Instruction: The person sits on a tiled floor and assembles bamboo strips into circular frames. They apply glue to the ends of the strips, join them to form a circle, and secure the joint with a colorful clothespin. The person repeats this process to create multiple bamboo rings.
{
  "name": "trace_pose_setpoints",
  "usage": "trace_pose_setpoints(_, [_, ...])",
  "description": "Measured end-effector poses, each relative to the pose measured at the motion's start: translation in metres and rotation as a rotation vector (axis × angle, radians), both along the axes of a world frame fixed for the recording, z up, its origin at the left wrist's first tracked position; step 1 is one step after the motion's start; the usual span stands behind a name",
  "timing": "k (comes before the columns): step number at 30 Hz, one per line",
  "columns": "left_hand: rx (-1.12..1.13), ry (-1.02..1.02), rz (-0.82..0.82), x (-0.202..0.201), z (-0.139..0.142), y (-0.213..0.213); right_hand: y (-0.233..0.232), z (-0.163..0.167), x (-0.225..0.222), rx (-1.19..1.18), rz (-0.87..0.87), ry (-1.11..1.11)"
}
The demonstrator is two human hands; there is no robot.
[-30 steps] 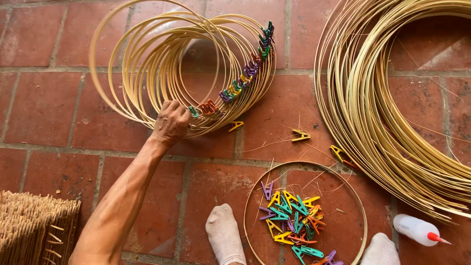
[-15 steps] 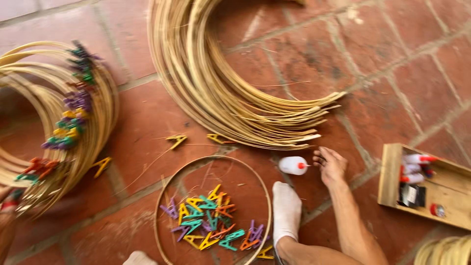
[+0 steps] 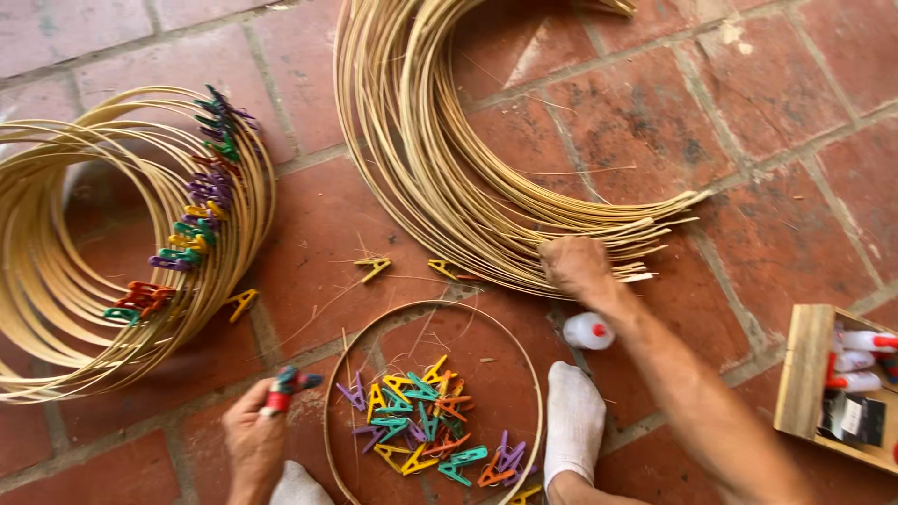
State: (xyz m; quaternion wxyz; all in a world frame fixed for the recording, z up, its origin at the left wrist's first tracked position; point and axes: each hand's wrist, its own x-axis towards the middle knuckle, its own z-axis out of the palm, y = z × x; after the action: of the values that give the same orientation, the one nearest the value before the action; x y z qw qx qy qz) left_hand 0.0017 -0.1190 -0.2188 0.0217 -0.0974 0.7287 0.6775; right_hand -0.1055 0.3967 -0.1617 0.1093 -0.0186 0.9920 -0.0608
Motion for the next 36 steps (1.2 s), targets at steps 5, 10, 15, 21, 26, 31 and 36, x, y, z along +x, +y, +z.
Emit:
trace_pose_setpoints(5, [0.158, -0.305, -0.128, -0.013, 0.036, 0.046, 0.017, 0.076, 0.018, -0.156, 0.096, 0.226])
trace_pose_setpoints(10, [0.705, -0.494, -0.198, -0.054, 0.062, 0.106, -0.021, 0.128, 0.146, -0.189, 0.107, 0.325])
trace_pose_setpoints(15, [0.92, -0.404, 0.057, -0.112, 0.092, 0.091, -0.037, 0.117, 0.231, -0.039, -0.356, 0.175])
trace_pose_setpoints(21, [0.502, -0.123, 0.251, -0.09, 0.095, 0.012, -0.01, 0.093, 0.237, -0.422, -0.465, 0.752])
trace_pose_setpoints(26, [0.206, -0.087, 0.391, 0.009, 0.065, -0.003, -0.001, 0.059, 0.209, -0.843, -0.535, 0.689])
trace_pose_setpoints(31, [0.092, -0.017, 0.383, 0.056, 0.029, -0.002, -0.054, -0.012, 0.171, -0.726, -0.375, 0.18])
trace_pose_setpoints(36, [0.091, -0.021, 0.344, 0.051, -0.017, 0.01, -0.072, -0.046, 0.157, -0.431, -0.215, 0.216])
